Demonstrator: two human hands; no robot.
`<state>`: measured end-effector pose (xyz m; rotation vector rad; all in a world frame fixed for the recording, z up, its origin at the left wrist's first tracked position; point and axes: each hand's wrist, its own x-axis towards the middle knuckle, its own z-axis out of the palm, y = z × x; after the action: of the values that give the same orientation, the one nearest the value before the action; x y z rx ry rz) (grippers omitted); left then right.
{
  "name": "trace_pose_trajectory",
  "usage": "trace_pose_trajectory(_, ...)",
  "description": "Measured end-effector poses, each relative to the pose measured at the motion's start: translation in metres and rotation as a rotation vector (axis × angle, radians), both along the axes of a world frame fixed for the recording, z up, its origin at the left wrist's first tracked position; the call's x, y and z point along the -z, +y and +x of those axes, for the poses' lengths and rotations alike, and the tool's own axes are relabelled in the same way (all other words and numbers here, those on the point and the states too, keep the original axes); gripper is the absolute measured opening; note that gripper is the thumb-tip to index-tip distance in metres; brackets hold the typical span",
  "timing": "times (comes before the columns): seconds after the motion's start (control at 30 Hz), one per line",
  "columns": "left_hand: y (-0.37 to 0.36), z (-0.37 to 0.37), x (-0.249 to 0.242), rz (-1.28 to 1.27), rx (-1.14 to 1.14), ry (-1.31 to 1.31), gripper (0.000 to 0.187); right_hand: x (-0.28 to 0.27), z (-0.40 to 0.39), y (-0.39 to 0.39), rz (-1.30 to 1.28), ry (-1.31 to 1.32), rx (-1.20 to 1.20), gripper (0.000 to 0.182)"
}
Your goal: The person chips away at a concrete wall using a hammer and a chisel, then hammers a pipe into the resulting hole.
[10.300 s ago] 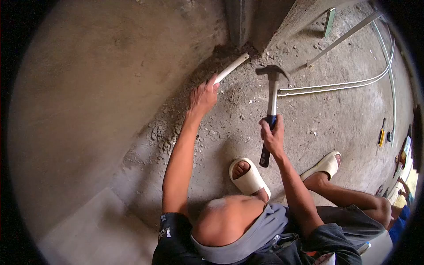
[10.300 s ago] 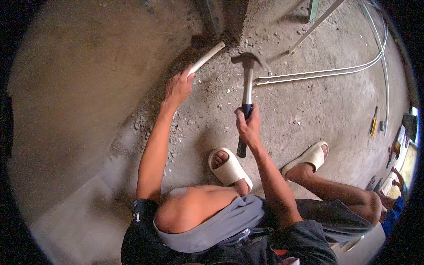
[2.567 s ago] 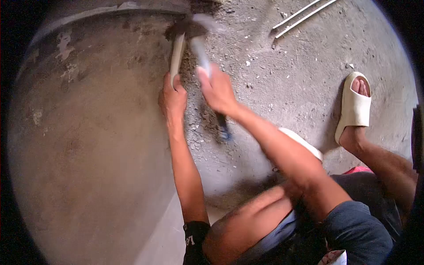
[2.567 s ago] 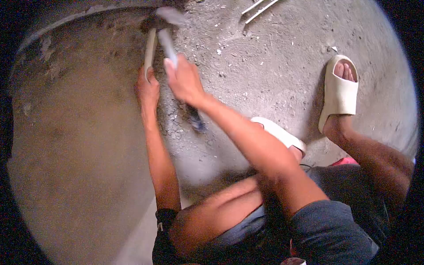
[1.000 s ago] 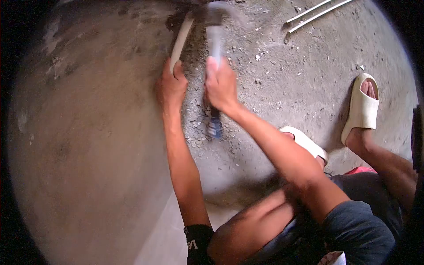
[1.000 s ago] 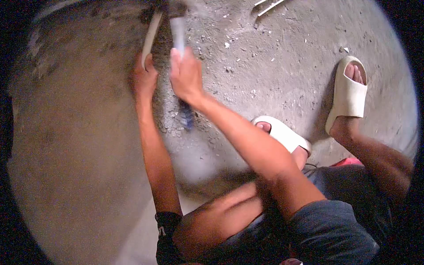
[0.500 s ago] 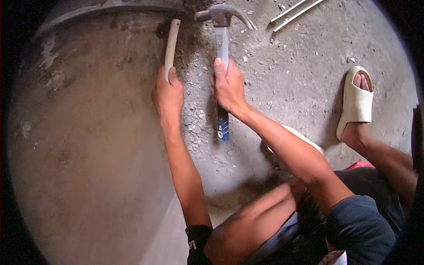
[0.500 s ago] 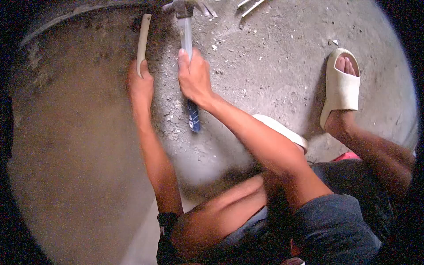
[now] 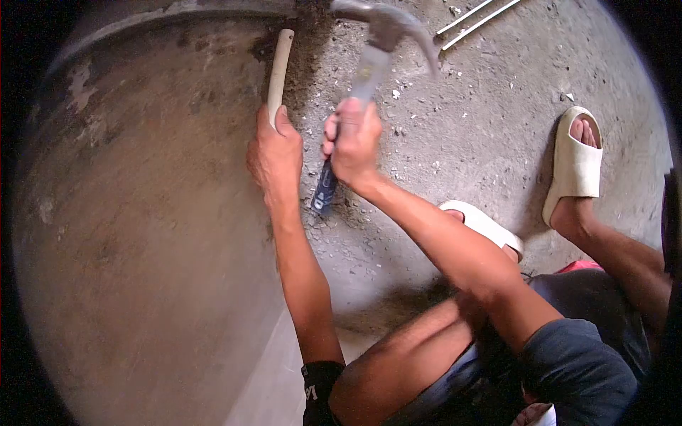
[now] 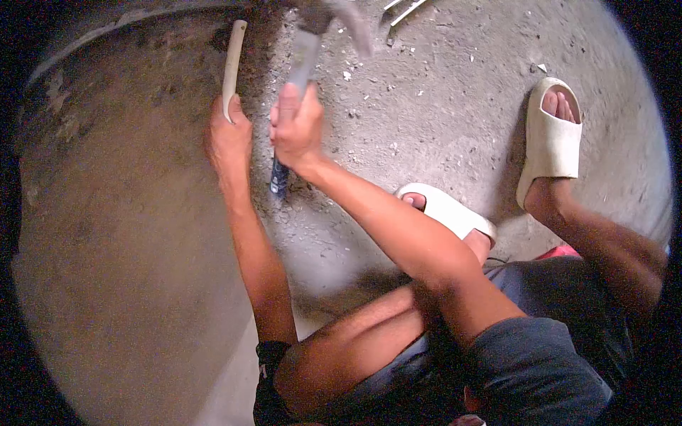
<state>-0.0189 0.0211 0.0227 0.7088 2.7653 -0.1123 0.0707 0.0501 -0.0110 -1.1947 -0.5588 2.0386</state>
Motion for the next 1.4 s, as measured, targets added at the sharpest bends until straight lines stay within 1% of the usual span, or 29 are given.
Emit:
trace_pose_trajectory(0.03, -0.003, -0.001, 0.003, 0.079, -0.009, -0.014, 0.033, 0.017, -0.005, -0.001, 0.155, -0.166, -0.195, 0.038)
trace_pose_trajectory(0.07, -0.005, -0.002, 0.006, 0.162, -0.013, -0.028, 0.034, 0.033, -0.002, 0.000, 0.154, -0.171, -0.187, 0.038)
trace_pose_trajectory(0.13, -0.003, -0.007, 0.005, 0.172, -0.005, -0.055, 0.034, 0.036, 0.009, 0.022, 0.400, -0.385, -0.455, 0.037)
trace_pose_trajectory(0.17, -0.004, -0.009, 0.005, 0.176, -0.017, -0.079, 0.034, 0.029, 0.017, 0.023, 0.209, -0.268, -0.423, 0.041)
trace_pose_trajectory(0.2, -0.006, -0.008, 0.006, 0.172, -0.027, -0.079, 0.034, 0.015, 0.020, 0.021, 0.205, -0.267, -0.434, 0.041)
trace_pose_trajectory(0.27, -0.008, -0.008, 0.004, 0.178, -0.034, -0.106, 0.034, -0.004, 0.021, 0.014, -0.024, -0.135, -0.199, 0.041)
trace_pose_trajectory(0.3, -0.008, -0.009, 0.004, 0.171, -0.033, -0.108, 0.034, -0.005, 0.015, 0.008, -0.051, -0.085, -0.117, 0.041)
trace_pose_trajectory(0.33, -0.008, -0.009, 0.004, 0.186, -0.020, -0.100, 0.036, 0.009, 0.012, 0.006, -0.053, -0.087, -0.117, 0.041)
trace_pose_trajectory(0.37, -0.007, -0.009, 0.002, 0.205, -0.007, -0.091, 0.037, 0.028, 0.006, 0.010, 0.302, -0.292, -0.275, 0.041)
trace_pose_trajectory(0.4, -0.009, -0.010, 0.004, 0.213, -0.004, -0.089, 0.037, 0.033, 0.001, 0.020, 0.664, -0.494, -0.425, 0.041)
trace_pose_trajectory(0.43, -0.009, -0.012, 0.005, 0.209, -0.008, -0.103, 0.036, 0.035, 0.001, 0.031, 0.639, -0.510, -0.480, 0.043)
trace_pose_trajectory(0.47, -0.008, -0.016, 0.008, 0.208, -0.010, -0.116, 0.034, 0.035, 0.004, 0.038, 0.654, -0.511, -0.467, 0.043)
trace_pose_trajectory(0.53, -0.005, -0.013, 0.006, 0.213, -0.023, -0.104, 0.034, 0.021, 0.016, 0.036, 0.387, -0.333, -0.387, 0.043)
trace_pose_trajectory(0.57, -0.006, -0.011, 0.006, 0.202, -0.032, -0.098, 0.034, 0.013, 0.017, 0.027, 0.278, -0.229, -0.272, 0.042)
trace_pose_trajectory(0.6, -0.008, -0.011, 0.006, 0.189, -0.039, -0.102, 0.034, 0.014, 0.012, 0.019, 0.266, -0.231, -0.279, 0.042)
trace_pose_trajectory(0.67, -0.008, -0.009, 0.005, 0.205, -0.013, -0.088, 0.033, 0.017, 0.001, 0.009, 0.334, -0.228, -0.091, 0.041)
trace_pose_trajectory(0.7, -0.010, -0.010, 0.007, 0.208, -0.007, -0.088, 0.033, 0.022, 0.004, 0.019, 0.511, -0.412, -0.325, 0.042)
trace_pose_trajectory(0.73, -0.011, -0.013, 0.008, 0.243, -0.029, -0.131, 0.034, 0.023, 0.007, 0.027, 0.519, -0.411, -0.316, 0.042)
trace_pose_trajectory(0.8, -0.006, -0.016, 0.006, 0.295, -0.039, -0.166, 0.034, 0.025, 0.010, 0.042, 0.435, -0.457, -0.567, 0.043)
trace_pose_trajectory(0.87, -0.013, -0.011, -0.001, 0.219, -0.015, -0.203, 0.034, 0.023, 0.020, 0.041, 0.444, -0.420, -0.518, 0.043)
trace_pose_trajectory(0.93, -0.014, -0.014, 0.004, 0.238, 0.004, -0.184, 0.033, 0.023, 0.027, 0.036, 0.327, -0.357, -0.436, 0.043)
trace_pose_trajectory(0.97, -0.014, -0.016, 0.007, 0.260, 0.024, -0.164, 0.032, 0.024, 0.027, 0.035, 0.324, -0.357, -0.437, 0.043)
trace_pose_trajectory(1.1, -0.013, -0.029, 0.011, 0.250, 0.035, -0.159, 0.033, 0.031, 0.025, 0.035, 0.346, -0.345, -0.469, 0.040)
trace_pose_trajectory(1.17, -0.014, -0.028, 0.013, 0.320, 0.026, -0.152, 0.035, 0.027, 0.025, 0.033, 0.359, -0.244, -0.439, 0.039)
trace_pose_trajectory(1.2, -0.011, -0.027, 0.013, 0.322, 0.021, -0.148, 0.035, 0.026, 0.023, 0.033, 0.362, -0.241, -0.443, 0.039)
trace_pose_trajectory(1.27, -0.009, -0.027, 0.014, 0.324, -0.066, -0.269, 0.036, 0.024, 0.020, 0.028, 0.431, -0.218, -0.329, 0.037)
trace_pose_trajectory(1.3, -0.016, -0.025, 0.019, 0.325, -0.073, -0.262, 0.036, 0.020, 0.020, 0.028, 0.433, -0.211, -0.336, 0.037)
trace_pose_trajectory(1.37, -0.030, -0.024, 0.032, 0.255, 0.008, -0.284, 0.033, 0.008, 0.023, 0.035, 0.377, -0.191, -0.332, 0.038)
trace_pose_trajectory(1.4, -0.028, -0.021, 0.017, 0.265, 0.008, -0.270, 0.033, 0.006, 0.026, 0.038, 0.389, -0.179, -0.332, 0.038)
